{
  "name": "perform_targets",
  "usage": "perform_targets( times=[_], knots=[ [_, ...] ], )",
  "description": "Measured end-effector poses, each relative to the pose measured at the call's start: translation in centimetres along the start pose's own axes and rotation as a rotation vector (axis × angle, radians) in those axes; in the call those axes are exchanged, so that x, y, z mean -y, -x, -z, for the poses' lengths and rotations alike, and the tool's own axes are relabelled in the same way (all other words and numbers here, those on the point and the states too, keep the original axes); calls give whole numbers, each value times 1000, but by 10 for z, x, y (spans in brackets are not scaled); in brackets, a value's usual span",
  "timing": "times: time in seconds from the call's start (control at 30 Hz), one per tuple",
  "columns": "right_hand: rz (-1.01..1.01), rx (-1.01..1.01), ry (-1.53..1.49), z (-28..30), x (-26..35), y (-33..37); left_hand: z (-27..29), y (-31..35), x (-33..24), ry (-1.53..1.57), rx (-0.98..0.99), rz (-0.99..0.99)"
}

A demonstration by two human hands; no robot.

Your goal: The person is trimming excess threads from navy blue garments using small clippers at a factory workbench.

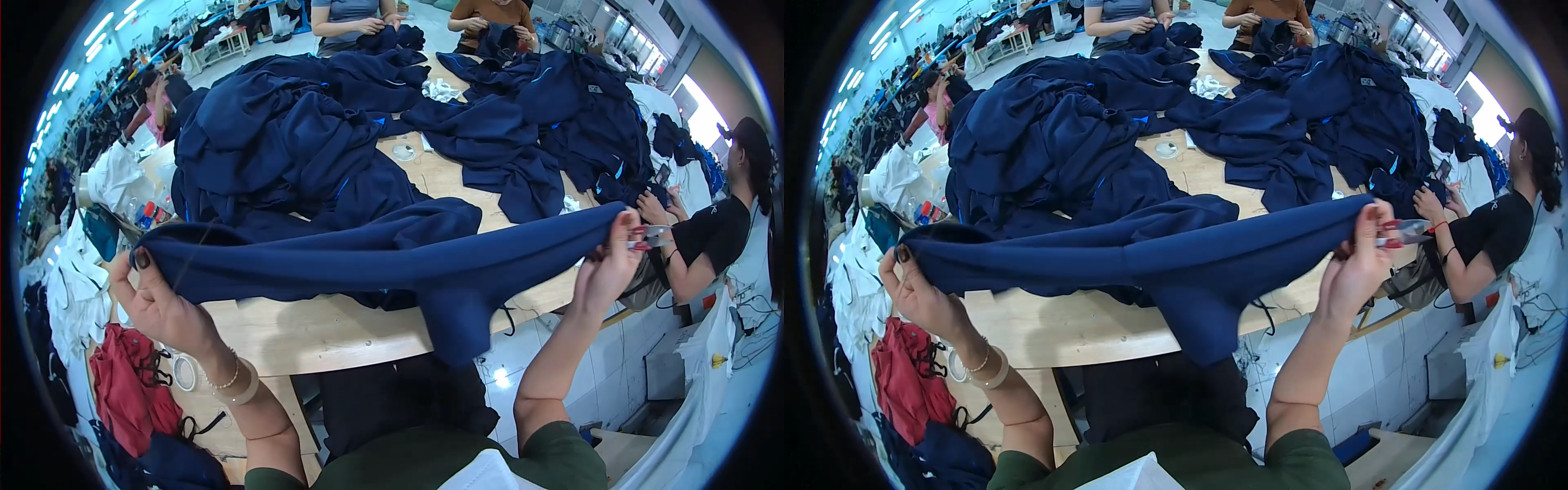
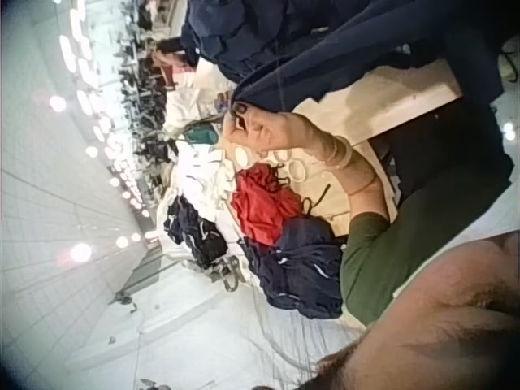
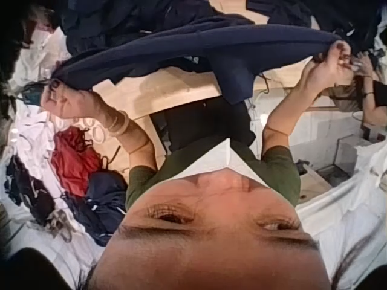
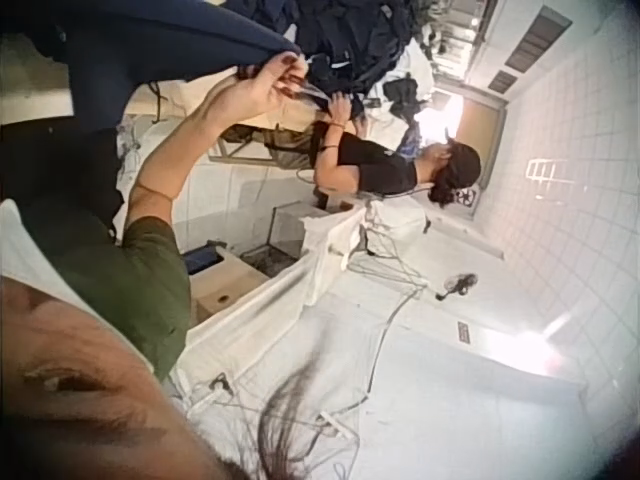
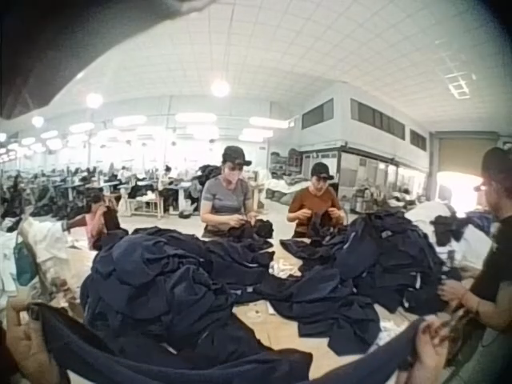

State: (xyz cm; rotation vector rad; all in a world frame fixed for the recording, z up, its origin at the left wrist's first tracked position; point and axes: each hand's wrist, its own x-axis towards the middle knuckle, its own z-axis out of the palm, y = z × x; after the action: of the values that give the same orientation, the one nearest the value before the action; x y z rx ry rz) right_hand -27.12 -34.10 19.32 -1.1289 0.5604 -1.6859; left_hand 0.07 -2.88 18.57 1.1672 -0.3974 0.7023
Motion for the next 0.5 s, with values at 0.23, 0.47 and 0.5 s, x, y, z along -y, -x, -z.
perform_targets(
  times=[0.23,0.47,0.5],
  knots=[
    [-30,157,316,49,-123,-23,16,48,131,-397,526,151],
    [-64,461,1017,72,-182,18,14,133,145,-668,536,509],
    [52,446,1002,64,-173,24,10,134,132,-689,537,518]
  ],
)
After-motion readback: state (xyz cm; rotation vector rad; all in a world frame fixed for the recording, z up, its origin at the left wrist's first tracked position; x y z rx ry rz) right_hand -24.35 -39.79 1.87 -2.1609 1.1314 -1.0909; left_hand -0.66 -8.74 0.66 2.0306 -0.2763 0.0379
